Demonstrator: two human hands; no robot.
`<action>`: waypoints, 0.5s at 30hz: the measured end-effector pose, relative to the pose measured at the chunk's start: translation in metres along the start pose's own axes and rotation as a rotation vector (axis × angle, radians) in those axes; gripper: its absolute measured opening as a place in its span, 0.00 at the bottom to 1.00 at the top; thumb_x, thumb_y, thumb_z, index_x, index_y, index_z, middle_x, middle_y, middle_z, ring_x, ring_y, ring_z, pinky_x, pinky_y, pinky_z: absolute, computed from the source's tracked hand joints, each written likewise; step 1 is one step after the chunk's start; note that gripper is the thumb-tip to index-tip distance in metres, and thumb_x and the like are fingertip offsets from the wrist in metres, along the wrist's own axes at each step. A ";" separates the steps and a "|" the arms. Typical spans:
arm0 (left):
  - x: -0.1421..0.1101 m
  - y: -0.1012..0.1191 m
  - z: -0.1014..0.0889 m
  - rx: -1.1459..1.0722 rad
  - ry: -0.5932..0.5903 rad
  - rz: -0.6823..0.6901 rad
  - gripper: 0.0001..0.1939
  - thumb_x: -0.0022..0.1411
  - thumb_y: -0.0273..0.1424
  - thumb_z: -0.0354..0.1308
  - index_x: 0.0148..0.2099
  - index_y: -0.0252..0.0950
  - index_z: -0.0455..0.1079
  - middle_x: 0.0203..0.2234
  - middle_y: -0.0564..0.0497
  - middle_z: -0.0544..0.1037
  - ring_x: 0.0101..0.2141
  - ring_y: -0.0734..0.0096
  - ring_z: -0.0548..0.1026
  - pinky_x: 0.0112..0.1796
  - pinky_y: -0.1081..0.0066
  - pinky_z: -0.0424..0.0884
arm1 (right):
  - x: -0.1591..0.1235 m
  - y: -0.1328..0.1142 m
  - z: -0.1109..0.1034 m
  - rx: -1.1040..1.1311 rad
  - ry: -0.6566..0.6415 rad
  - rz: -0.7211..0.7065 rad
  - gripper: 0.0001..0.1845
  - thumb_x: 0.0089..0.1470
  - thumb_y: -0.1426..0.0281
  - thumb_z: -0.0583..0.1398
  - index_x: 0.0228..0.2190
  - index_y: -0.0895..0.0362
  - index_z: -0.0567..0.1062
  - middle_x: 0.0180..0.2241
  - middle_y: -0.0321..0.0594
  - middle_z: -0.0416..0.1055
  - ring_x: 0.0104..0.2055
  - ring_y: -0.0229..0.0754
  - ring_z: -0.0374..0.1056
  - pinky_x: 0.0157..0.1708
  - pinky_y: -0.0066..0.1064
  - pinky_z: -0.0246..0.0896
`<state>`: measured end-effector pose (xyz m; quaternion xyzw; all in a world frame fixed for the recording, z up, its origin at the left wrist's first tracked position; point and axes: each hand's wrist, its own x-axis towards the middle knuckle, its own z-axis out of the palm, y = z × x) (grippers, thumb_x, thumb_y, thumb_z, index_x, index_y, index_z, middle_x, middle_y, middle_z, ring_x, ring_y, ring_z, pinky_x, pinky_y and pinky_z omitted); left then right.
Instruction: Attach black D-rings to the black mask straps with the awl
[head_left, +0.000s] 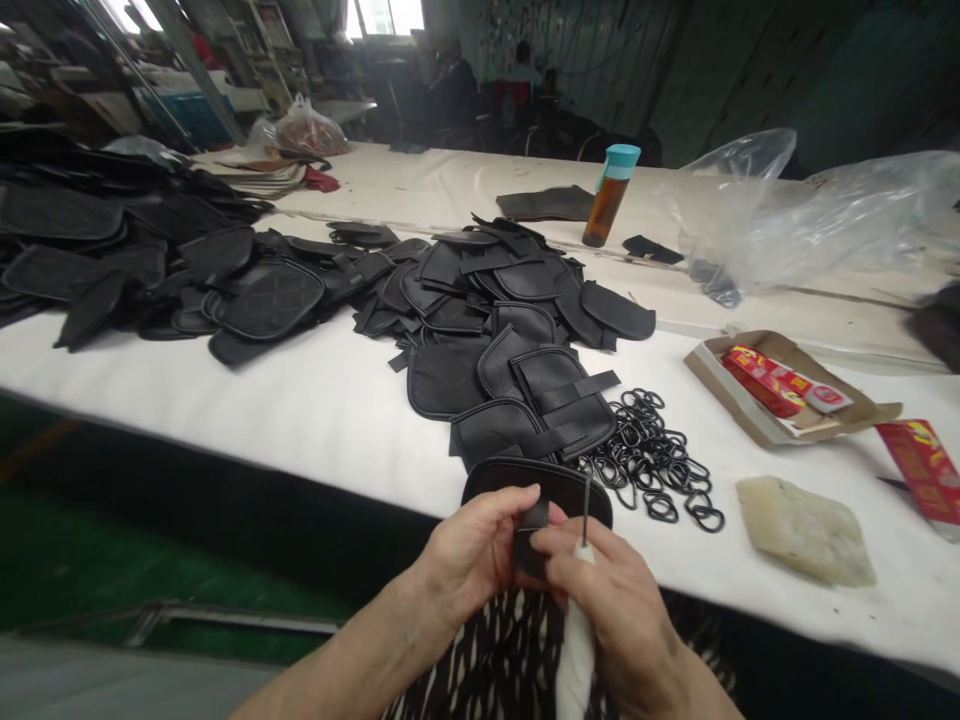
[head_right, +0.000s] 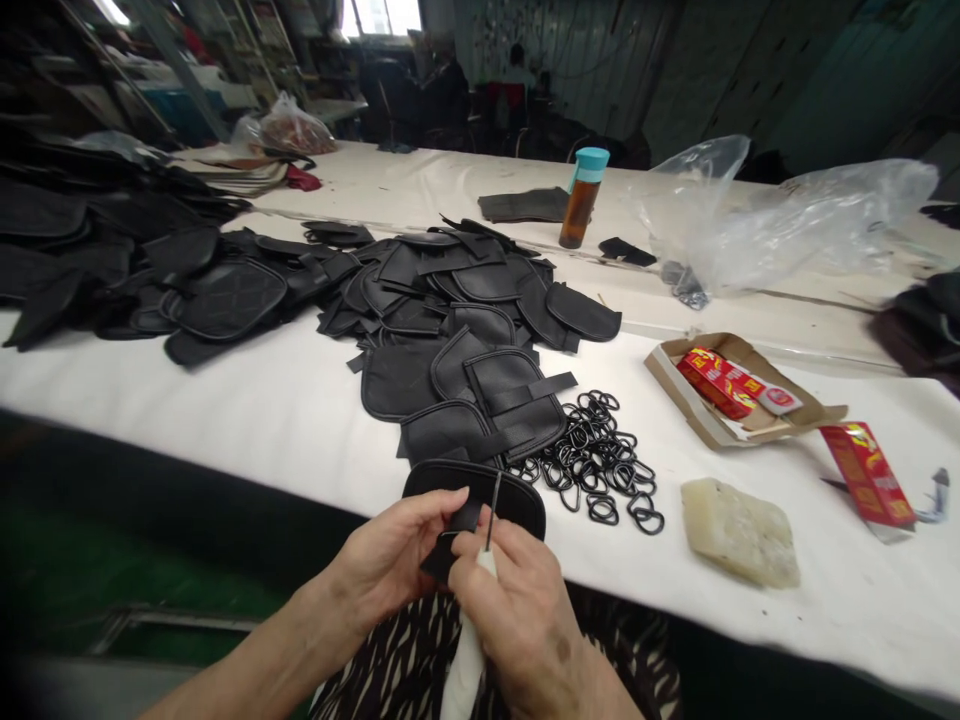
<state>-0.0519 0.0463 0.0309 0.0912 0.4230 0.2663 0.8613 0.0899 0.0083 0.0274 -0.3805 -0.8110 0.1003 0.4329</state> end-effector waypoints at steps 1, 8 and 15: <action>0.001 -0.001 0.001 -0.002 0.044 0.004 0.14 0.59 0.33 0.52 0.28 0.28 0.74 0.19 0.49 0.74 0.19 0.76 0.71 0.22 0.77 0.67 | -0.001 -0.001 0.001 -0.010 -0.011 -0.029 0.13 0.57 0.80 0.48 0.27 0.56 0.68 0.28 0.40 0.73 0.27 0.38 0.67 0.25 0.28 0.65; 0.002 -0.017 0.002 0.026 0.216 0.183 0.12 0.57 0.32 0.57 0.28 0.29 0.75 0.24 0.47 0.78 0.25 0.73 0.74 0.29 0.75 0.69 | -0.009 0.002 -0.001 0.017 -0.033 -0.108 0.12 0.56 0.83 0.50 0.32 0.60 0.69 0.29 0.47 0.74 0.33 0.44 0.70 0.31 0.34 0.68; 0.000 -0.030 -0.005 0.437 0.123 0.482 0.16 0.59 0.41 0.54 0.35 0.33 0.75 0.29 0.49 0.78 0.36 0.67 0.73 0.41 0.71 0.67 | -0.021 -0.003 0.004 0.208 0.135 0.313 0.09 0.53 0.81 0.56 0.32 0.55 0.67 0.31 0.39 0.72 0.31 0.40 0.69 0.32 0.31 0.68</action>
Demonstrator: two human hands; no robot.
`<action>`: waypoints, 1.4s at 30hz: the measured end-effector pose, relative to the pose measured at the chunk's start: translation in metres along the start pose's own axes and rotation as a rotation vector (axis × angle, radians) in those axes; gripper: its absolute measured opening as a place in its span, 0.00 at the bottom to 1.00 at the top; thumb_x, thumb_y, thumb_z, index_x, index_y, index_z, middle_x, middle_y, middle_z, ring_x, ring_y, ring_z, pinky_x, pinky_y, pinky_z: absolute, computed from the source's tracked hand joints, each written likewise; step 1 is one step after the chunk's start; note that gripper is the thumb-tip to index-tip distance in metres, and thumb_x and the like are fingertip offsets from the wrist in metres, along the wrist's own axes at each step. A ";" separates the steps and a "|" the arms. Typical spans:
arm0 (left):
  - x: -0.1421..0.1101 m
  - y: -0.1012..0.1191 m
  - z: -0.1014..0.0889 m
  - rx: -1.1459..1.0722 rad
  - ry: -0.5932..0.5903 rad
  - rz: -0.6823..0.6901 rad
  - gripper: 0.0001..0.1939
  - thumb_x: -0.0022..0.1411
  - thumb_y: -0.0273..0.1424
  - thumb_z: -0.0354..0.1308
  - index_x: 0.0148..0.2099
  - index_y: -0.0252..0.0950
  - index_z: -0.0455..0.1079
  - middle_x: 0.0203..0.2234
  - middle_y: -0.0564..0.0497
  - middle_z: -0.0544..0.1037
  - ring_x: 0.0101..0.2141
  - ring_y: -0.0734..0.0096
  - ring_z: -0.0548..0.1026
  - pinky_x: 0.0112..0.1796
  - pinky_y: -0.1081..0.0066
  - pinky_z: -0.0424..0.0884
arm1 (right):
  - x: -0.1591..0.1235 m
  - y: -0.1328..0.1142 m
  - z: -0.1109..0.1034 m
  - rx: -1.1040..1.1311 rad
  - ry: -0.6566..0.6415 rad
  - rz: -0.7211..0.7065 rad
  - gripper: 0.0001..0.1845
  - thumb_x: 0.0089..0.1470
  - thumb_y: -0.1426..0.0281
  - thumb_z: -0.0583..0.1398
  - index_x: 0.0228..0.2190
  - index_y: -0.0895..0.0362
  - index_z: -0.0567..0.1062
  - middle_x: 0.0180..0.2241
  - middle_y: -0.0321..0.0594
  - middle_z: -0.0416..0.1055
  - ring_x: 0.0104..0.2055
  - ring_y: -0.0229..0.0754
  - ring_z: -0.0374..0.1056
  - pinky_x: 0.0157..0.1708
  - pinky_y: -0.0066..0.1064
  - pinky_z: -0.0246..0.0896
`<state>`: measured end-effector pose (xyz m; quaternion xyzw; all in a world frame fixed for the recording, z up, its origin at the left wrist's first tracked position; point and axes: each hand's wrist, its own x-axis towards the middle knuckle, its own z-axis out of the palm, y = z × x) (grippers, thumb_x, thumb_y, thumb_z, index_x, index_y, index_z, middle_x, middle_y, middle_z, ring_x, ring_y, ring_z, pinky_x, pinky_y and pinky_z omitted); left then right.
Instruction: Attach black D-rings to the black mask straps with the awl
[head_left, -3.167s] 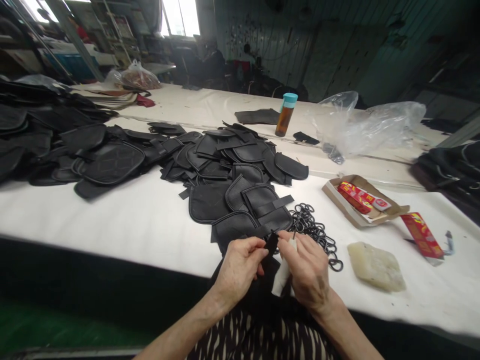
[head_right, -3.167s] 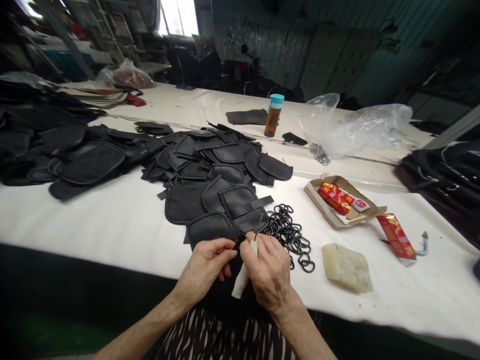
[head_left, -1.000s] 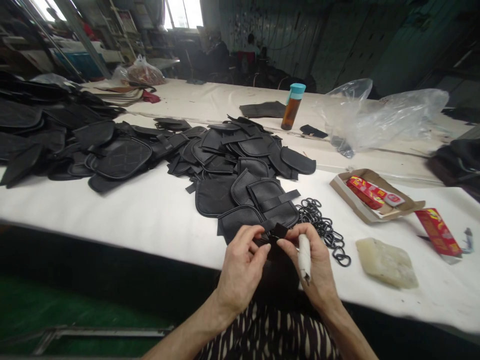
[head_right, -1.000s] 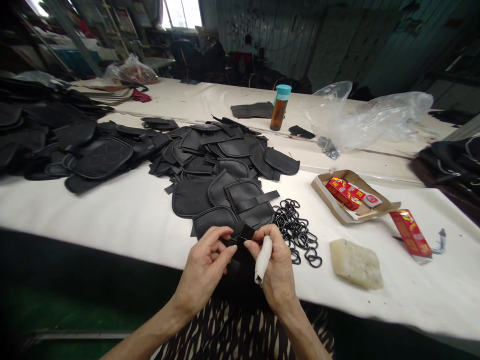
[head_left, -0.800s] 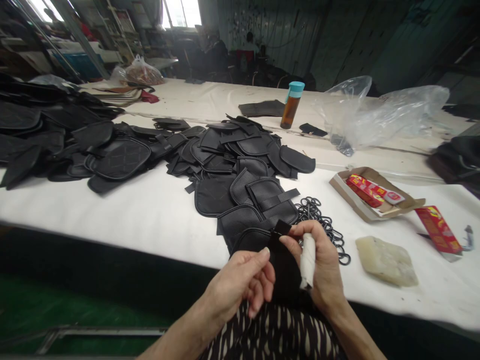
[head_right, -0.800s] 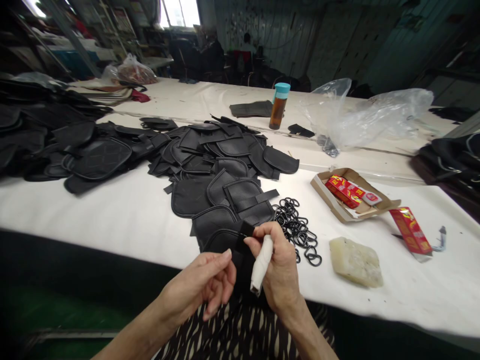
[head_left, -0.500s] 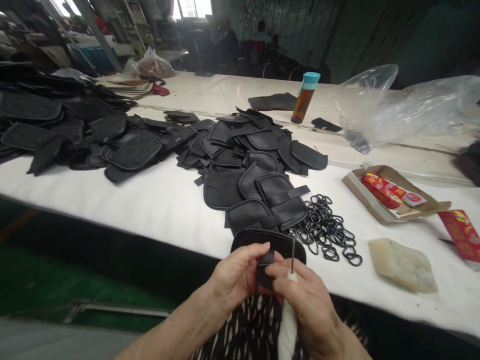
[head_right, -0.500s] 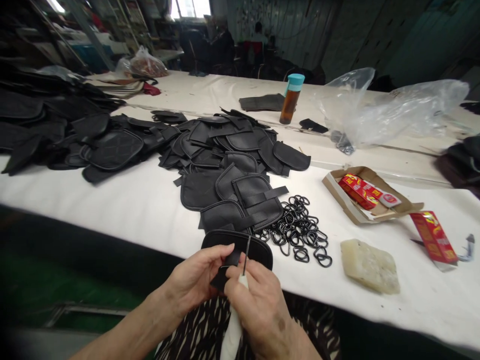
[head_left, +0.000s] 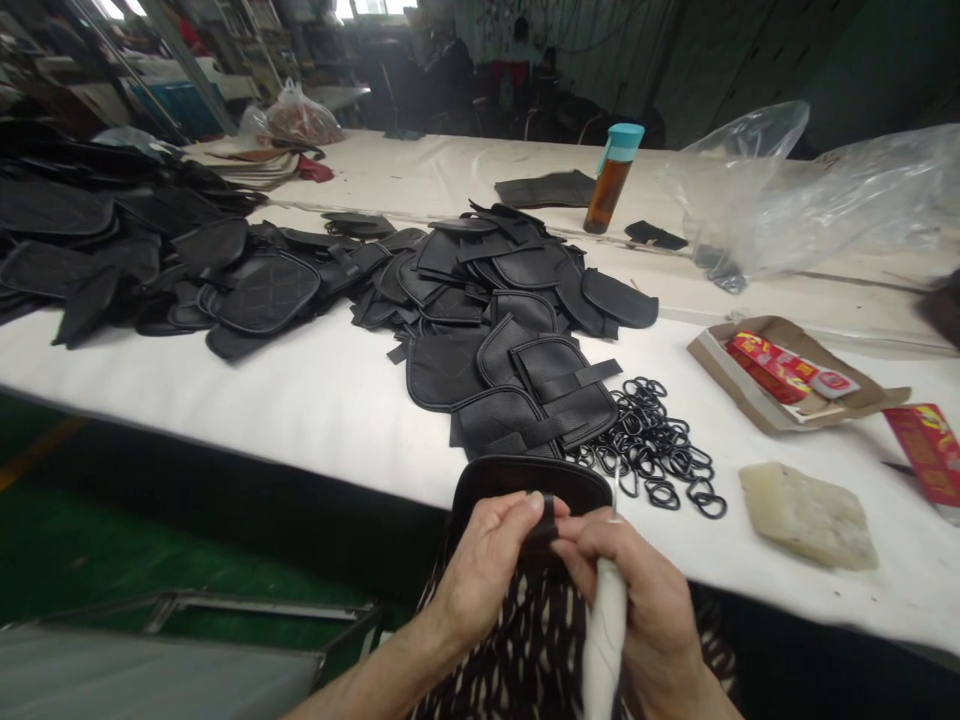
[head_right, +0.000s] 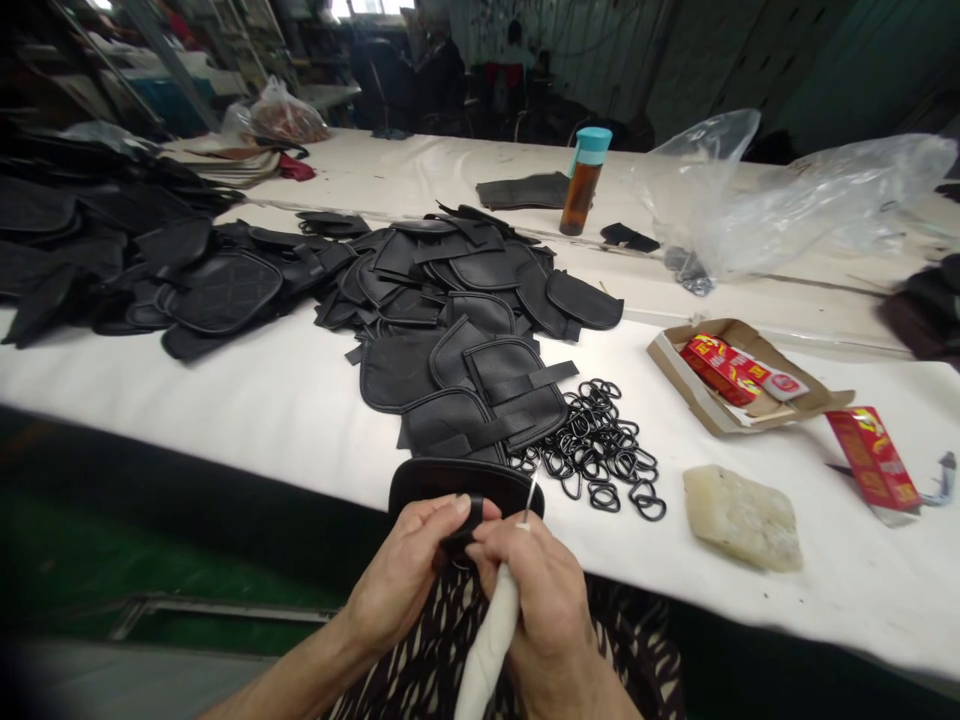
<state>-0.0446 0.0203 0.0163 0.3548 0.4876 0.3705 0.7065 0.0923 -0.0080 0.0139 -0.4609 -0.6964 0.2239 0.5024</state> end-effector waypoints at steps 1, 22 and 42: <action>0.000 -0.001 0.001 0.020 -0.007 0.027 0.17 0.60 0.41 0.53 0.34 0.33 0.75 0.29 0.49 0.78 0.35 0.67 0.73 0.40 0.71 0.67 | -0.001 -0.001 0.002 -0.035 0.071 0.043 0.08 0.53 0.80 0.57 0.32 0.54 0.68 0.30 0.39 0.72 0.31 0.39 0.70 0.32 0.30 0.67; -0.015 -0.004 0.007 0.152 -0.035 0.140 0.17 0.63 0.40 0.49 0.41 0.33 0.73 0.27 0.51 0.72 0.28 0.73 0.66 0.31 0.75 0.64 | -0.004 -0.010 0.010 -0.037 0.025 0.478 0.04 0.55 0.67 0.57 0.29 0.52 0.66 0.23 0.30 0.69 0.21 0.33 0.65 0.20 0.20 0.61; -0.012 -0.004 0.007 -0.055 -0.043 0.072 0.18 0.64 0.38 0.49 0.39 0.30 0.74 0.28 0.46 0.78 0.31 0.66 0.75 0.35 0.70 0.69 | 0.012 -0.007 -0.008 -0.249 0.207 0.083 0.09 0.50 0.75 0.61 0.33 0.53 0.66 0.39 0.42 0.73 0.41 0.44 0.70 0.39 0.35 0.65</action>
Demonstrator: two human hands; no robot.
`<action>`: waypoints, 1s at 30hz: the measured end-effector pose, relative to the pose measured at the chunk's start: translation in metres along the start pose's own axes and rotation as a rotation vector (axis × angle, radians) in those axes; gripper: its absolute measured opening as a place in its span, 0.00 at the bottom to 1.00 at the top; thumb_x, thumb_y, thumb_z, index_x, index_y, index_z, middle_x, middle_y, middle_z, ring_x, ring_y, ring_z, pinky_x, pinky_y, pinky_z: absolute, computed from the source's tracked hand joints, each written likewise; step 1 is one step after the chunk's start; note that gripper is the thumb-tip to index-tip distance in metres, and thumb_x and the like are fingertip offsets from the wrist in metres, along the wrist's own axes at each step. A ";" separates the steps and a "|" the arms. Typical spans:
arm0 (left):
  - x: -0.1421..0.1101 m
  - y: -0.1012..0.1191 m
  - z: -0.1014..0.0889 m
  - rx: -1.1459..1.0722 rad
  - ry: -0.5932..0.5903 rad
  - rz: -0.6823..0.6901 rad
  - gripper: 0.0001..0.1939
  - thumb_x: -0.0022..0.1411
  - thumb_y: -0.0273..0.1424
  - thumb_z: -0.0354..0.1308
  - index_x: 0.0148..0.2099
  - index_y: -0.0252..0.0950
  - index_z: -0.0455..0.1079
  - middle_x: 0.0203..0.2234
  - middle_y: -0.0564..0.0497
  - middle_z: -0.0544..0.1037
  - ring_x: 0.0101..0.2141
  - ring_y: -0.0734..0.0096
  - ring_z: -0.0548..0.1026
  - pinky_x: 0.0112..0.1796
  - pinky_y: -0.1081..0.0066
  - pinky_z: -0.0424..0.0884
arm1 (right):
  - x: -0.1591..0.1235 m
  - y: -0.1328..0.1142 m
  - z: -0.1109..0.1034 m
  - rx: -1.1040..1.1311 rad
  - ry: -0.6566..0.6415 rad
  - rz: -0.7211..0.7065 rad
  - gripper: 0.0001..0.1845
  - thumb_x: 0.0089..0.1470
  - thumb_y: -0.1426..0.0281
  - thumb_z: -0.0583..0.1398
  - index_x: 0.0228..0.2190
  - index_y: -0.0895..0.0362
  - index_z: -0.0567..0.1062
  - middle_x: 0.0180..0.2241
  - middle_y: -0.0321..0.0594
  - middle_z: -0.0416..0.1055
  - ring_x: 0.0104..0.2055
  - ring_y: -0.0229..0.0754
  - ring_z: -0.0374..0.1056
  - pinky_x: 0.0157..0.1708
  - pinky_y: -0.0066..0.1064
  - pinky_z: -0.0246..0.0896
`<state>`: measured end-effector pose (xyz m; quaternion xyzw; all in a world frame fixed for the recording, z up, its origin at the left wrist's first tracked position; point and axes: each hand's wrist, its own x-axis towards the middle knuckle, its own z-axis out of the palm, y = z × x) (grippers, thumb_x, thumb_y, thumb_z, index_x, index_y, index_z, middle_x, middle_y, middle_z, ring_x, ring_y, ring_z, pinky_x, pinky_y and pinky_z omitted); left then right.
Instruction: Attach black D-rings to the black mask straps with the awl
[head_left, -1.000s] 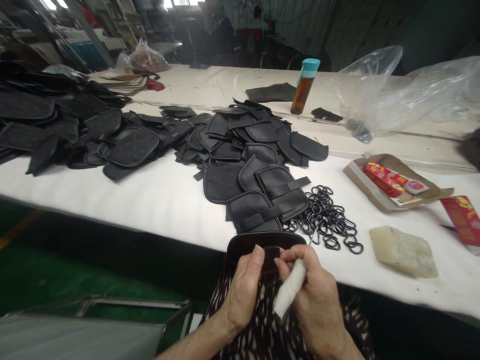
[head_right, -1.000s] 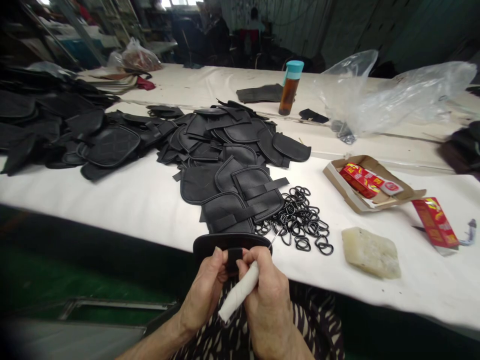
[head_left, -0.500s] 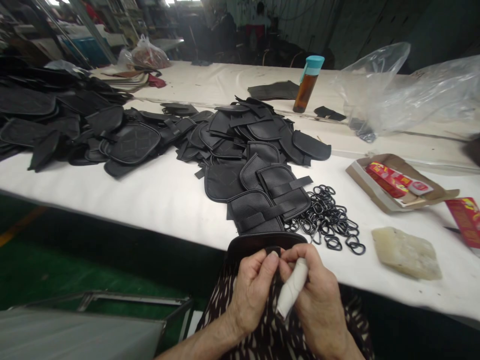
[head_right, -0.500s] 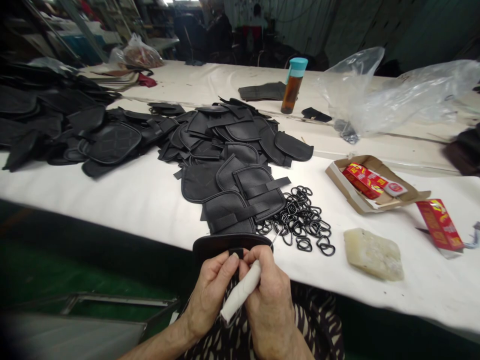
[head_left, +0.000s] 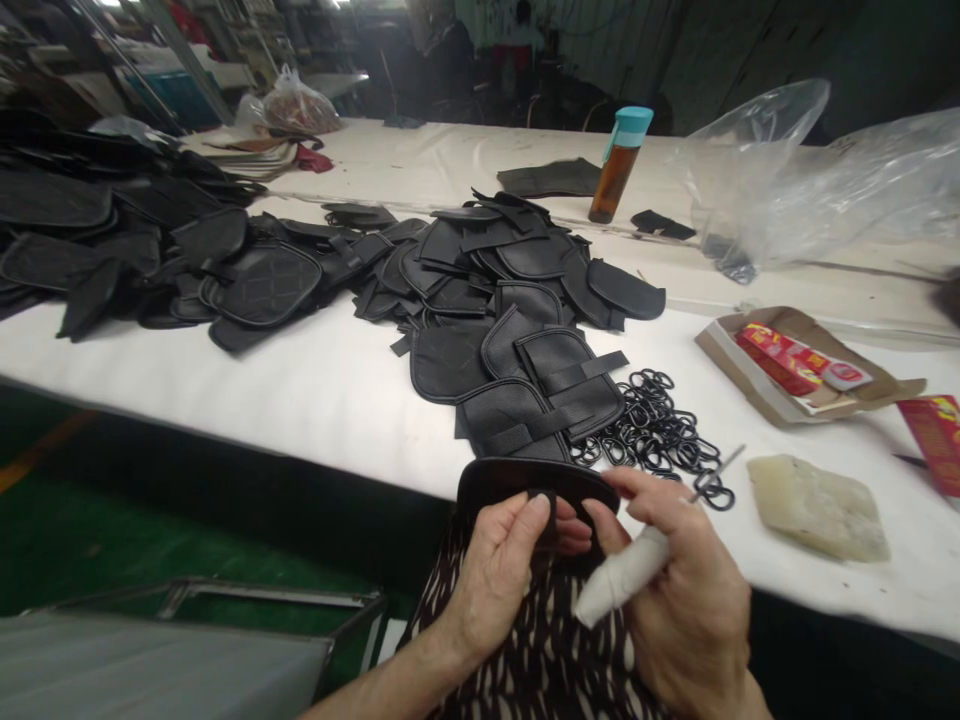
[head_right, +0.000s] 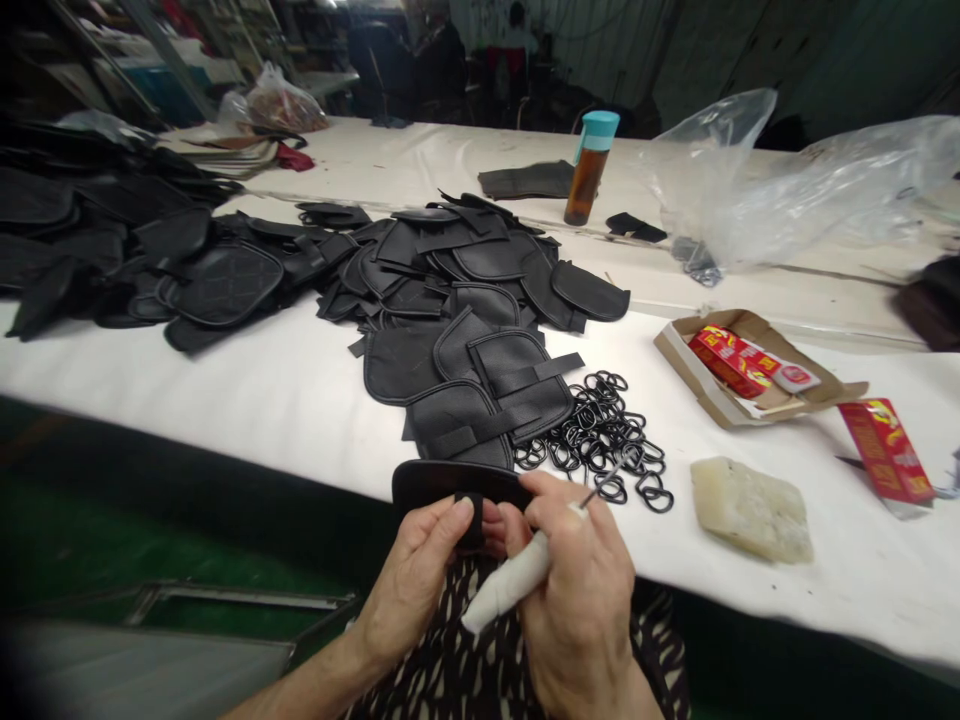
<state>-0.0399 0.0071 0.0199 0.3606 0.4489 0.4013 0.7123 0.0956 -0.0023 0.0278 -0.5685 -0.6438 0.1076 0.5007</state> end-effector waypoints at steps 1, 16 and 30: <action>0.000 0.000 0.000 -0.054 -0.021 -0.016 0.17 0.64 0.38 0.49 0.39 0.30 0.74 0.28 0.45 0.78 0.30 0.66 0.75 0.35 0.69 0.69 | 0.006 0.003 0.000 -0.001 -0.044 -0.007 0.09 0.50 0.74 0.61 0.33 0.52 0.66 0.41 0.43 0.73 0.43 0.46 0.69 0.41 0.38 0.64; -0.003 0.011 -0.003 -0.280 0.088 -0.254 0.13 0.60 0.38 0.54 0.34 0.30 0.68 0.25 0.44 0.78 0.25 0.68 0.76 0.31 0.68 0.72 | 0.024 0.007 0.019 0.395 -0.207 0.492 0.09 0.50 0.69 0.61 0.27 0.54 0.62 0.33 0.35 0.73 0.33 0.38 0.67 0.34 0.30 0.60; 0.001 0.003 -0.006 -0.206 0.121 -0.215 0.14 0.59 0.38 0.56 0.33 0.29 0.71 0.27 0.45 0.78 0.27 0.69 0.75 0.34 0.67 0.70 | 0.025 0.005 0.016 0.450 -0.214 0.537 0.10 0.50 0.68 0.61 0.27 0.53 0.63 0.33 0.33 0.74 0.33 0.37 0.68 0.34 0.29 0.63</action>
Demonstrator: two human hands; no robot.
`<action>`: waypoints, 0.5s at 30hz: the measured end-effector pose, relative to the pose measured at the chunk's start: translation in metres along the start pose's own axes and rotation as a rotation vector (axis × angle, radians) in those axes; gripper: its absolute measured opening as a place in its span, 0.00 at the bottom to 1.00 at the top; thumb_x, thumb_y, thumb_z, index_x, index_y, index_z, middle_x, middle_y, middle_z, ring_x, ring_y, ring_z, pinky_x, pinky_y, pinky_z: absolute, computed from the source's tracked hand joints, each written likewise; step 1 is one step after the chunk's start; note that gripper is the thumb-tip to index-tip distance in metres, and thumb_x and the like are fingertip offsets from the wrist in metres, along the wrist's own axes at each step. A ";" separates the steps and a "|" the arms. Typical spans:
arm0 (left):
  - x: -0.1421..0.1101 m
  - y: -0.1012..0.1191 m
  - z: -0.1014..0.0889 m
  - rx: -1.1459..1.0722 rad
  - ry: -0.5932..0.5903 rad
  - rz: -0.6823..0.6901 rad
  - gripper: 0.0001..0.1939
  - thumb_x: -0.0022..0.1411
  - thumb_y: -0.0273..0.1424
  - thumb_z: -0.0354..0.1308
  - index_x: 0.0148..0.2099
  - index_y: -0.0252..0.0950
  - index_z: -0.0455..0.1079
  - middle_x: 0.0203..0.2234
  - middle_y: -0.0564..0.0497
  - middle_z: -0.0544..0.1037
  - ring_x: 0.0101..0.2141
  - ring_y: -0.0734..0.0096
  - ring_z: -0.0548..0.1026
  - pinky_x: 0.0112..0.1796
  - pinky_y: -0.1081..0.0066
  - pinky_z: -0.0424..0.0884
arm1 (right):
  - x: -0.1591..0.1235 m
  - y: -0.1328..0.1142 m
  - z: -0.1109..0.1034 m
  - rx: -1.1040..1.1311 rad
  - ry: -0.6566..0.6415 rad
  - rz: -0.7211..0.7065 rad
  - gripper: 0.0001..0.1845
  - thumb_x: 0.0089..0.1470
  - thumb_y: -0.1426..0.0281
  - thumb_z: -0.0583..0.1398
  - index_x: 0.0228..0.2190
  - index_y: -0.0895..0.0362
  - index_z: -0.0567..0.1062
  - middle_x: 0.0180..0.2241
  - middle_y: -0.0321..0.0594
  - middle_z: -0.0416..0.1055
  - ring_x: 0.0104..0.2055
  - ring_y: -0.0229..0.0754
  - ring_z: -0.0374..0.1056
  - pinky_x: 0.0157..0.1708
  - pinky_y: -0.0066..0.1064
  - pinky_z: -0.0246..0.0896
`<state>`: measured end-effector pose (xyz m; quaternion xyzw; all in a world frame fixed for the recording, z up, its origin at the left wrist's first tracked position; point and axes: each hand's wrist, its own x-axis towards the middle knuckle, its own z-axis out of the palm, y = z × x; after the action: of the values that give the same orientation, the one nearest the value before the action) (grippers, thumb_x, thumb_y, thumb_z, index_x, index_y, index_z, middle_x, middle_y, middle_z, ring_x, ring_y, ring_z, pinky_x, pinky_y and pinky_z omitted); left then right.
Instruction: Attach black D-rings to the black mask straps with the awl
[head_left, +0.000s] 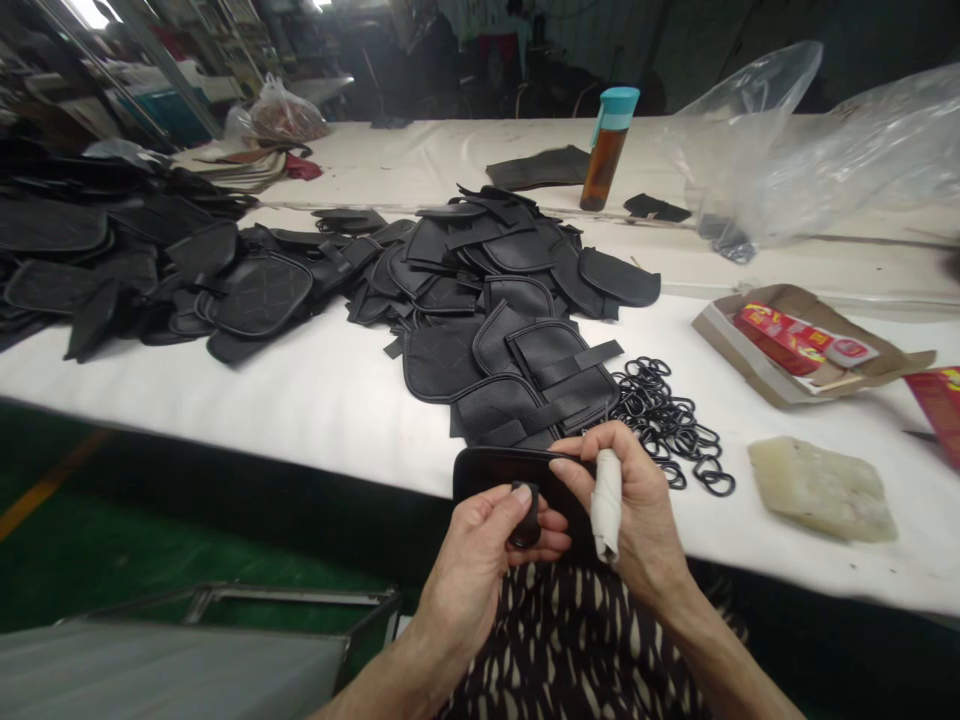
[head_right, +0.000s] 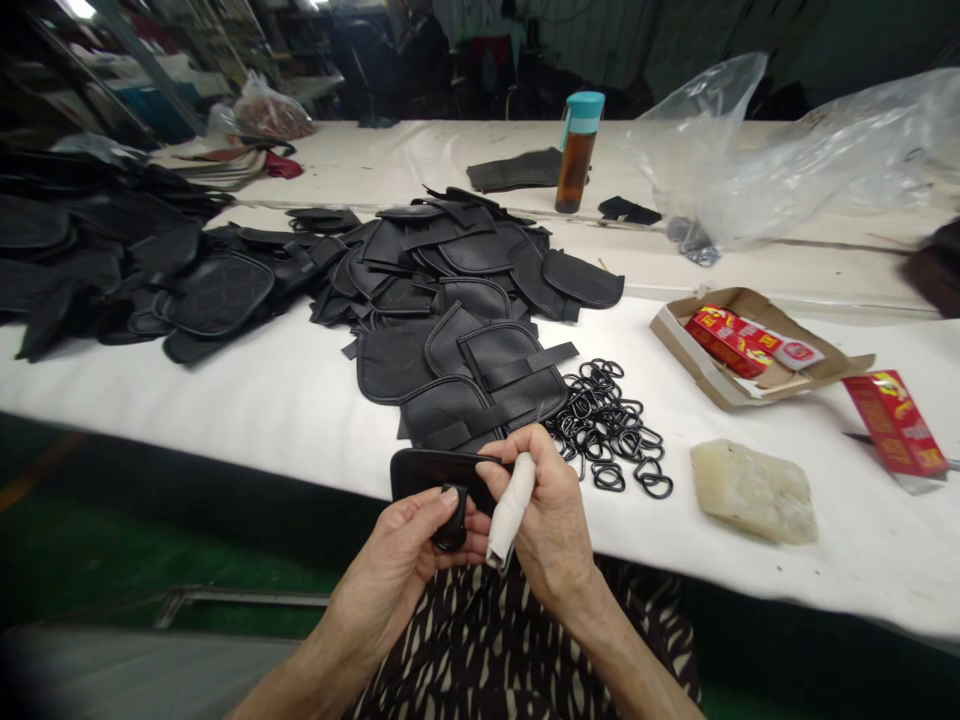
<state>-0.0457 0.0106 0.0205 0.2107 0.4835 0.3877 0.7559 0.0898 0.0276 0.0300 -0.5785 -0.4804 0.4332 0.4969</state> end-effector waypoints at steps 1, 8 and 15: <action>0.000 0.000 0.000 0.001 0.000 0.004 0.14 0.58 0.38 0.56 0.33 0.29 0.71 0.27 0.45 0.78 0.27 0.69 0.75 0.34 0.67 0.70 | 0.000 -0.001 0.000 0.008 0.006 0.006 0.10 0.50 0.67 0.61 0.26 0.53 0.63 0.33 0.33 0.74 0.33 0.37 0.68 0.34 0.29 0.64; 0.002 0.001 0.002 -0.008 0.024 -0.004 0.15 0.56 0.39 0.58 0.32 0.29 0.72 0.25 0.45 0.78 0.26 0.68 0.75 0.33 0.67 0.70 | 0.000 -0.004 0.002 0.008 0.012 0.014 0.10 0.50 0.67 0.61 0.26 0.52 0.63 0.32 0.32 0.74 0.32 0.38 0.70 0.35 0.31 0.66; 0.003 0.002 0.001 -0.024 0.030 -0.006 0.15 0.56 0.38 0.59 0.31 0.29 0.72 0.25 0.45 0.78 0.25 0.68 0.75 0.33 0.67 0.70 | 0.003 -0.006 0.002 0.018 0.003 0.016 0.10 0.49 0.67 0.61 0.25 0.53 0.63 0.31 0.34 0.74 0.30 0.38 0.70 0.29 0.30 0.67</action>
<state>-0.0446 0.0141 0.0211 0.1946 0.4906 0.3944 0.7522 0.0874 0.0311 0.0352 -0.5786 -0.4711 0.4405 0.4992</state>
